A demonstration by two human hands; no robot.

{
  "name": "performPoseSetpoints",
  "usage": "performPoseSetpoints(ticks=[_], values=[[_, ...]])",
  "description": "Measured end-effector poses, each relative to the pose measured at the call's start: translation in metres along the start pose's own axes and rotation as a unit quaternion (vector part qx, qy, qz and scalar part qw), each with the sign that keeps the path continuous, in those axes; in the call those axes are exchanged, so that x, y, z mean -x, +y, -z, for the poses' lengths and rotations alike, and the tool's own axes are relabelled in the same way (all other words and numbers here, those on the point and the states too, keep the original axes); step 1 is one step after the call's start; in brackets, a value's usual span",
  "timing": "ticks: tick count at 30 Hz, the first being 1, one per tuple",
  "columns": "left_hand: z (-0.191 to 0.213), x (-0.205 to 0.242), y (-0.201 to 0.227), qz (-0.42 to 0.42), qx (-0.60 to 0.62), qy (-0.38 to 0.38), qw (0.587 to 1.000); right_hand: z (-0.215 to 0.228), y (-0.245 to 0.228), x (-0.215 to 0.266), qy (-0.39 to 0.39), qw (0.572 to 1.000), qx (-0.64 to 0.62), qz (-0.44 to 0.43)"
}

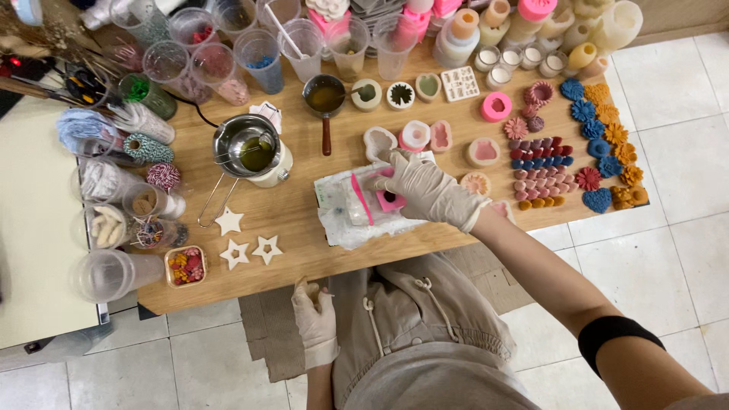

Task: The person prepares small decorative elements by hand, uses a pink tool to refine shapes in a mold, and then uses a handheld heat tool to heat liquid in a small pot.

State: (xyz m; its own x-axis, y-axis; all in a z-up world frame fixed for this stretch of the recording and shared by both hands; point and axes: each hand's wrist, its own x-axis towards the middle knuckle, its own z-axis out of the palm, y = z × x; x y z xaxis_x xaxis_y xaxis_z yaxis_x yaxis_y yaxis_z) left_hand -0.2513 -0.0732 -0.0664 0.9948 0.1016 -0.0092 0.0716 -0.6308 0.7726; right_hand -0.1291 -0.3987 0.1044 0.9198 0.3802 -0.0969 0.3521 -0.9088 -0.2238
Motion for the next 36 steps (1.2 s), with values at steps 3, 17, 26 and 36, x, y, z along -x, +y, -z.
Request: performPoseSetpoints(ticks=[3, 17, 26, 36], values=[[0.005, 0.003, -0.005, 0.019, 0.051, 0.014, 0.998, -0.006, 0.007, -0.005, 0.053, 0.996, -0.024, 0.074], [0.002, -0.018, 0.017, -0.038, 0.043, 0.054, 0.997, -0.015, 0.003, -0.013, 0.013, 0.999, -0.014, 0.051], [0.010, -0.017, 0.016, 0.003, 0.084, 0.056, 0.995, -0.018, 0.007, -0.013, 0.030, 0.997, -0.022, 0.068], [0.013, -0.016, 0.020, 0.025, 0.063, 0.041, 0.997, -0.009, 0.011, -0.009, 0.041, 0.997, -0.047, 0.049]])
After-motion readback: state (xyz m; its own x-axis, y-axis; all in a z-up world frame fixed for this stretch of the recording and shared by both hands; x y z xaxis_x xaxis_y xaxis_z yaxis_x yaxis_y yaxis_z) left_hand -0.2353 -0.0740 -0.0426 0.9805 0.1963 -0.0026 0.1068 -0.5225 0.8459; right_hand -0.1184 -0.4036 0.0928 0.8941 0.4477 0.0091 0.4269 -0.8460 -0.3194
